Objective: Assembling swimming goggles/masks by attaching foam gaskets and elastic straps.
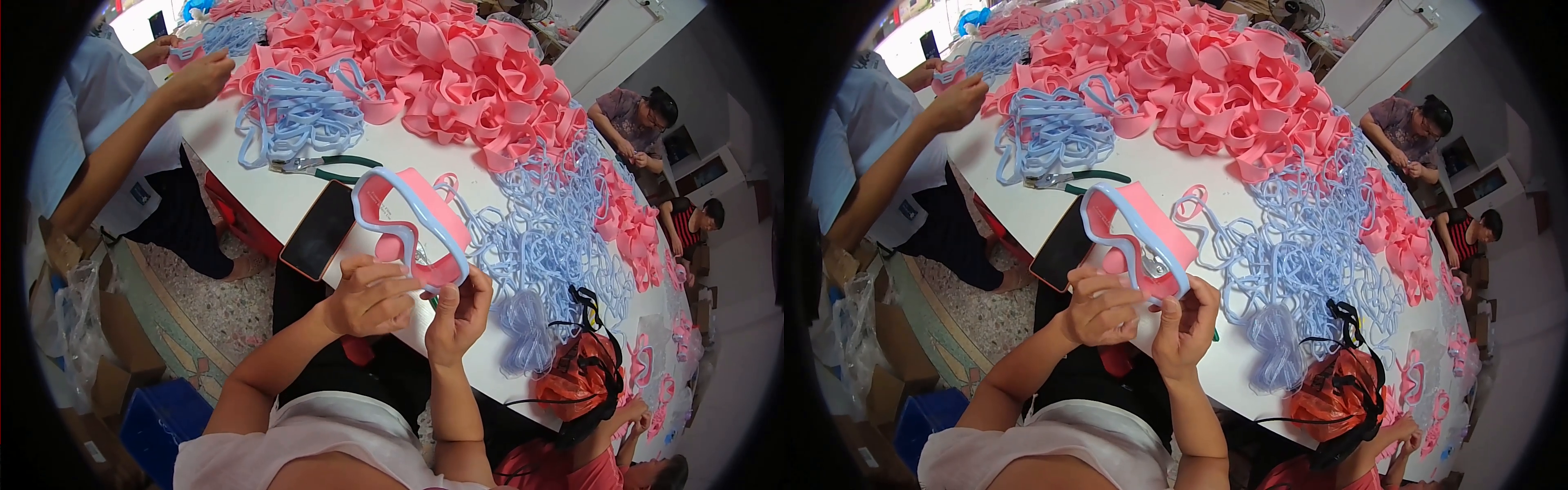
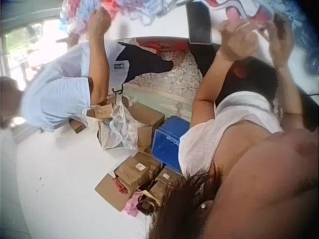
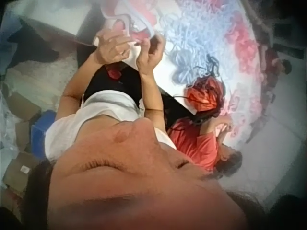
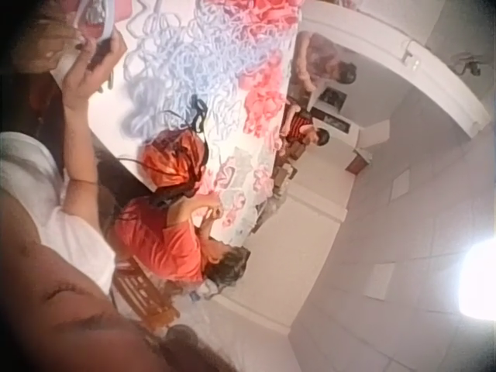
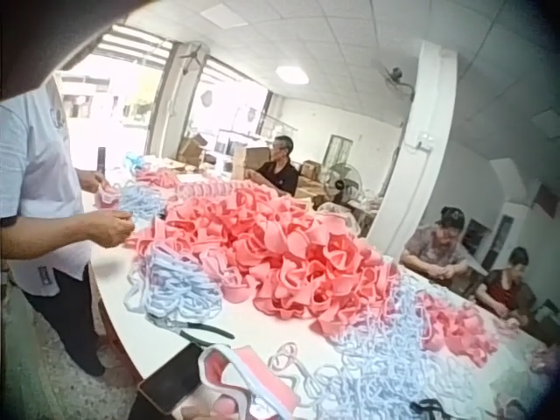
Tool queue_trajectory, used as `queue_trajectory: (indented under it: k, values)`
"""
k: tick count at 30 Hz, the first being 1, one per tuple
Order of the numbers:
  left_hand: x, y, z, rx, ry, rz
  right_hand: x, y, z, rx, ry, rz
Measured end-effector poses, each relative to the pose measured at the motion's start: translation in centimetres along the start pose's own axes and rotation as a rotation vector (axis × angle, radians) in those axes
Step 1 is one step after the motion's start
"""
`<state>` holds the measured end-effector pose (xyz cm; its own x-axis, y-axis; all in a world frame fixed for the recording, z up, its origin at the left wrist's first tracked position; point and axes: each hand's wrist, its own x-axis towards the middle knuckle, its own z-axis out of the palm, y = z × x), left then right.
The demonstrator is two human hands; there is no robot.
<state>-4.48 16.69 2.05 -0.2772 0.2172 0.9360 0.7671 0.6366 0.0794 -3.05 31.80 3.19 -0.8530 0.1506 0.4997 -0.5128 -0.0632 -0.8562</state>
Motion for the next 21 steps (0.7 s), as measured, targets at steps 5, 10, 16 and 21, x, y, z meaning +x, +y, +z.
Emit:
queue_trajectory:
  k: [5, 10, 16, 21]
  values:
    - [-0.2, -1.0, -2.3, -0.203, -0.203, -0.195, 0.4, 0.4, -0.7, 0.000, -0.019, -0.063]
    - [3.5, -5.3, -4.1, -0.811, 0.029, -0.760, 0.3, 0.7, -2.5, -0.123, -0.087, -0.198]
    - [2.7, -7.1, -5.3, -0.504, -0.196, -0.307, 0.9, 0.4, -3.9, -0.311, -0.220, -0.329]
    - [2.2, -5.7, -4.3, -0.583, -0.098, -0.515, 0.2, 0.2, -3.1, -0.210, -0.178, -0.268]
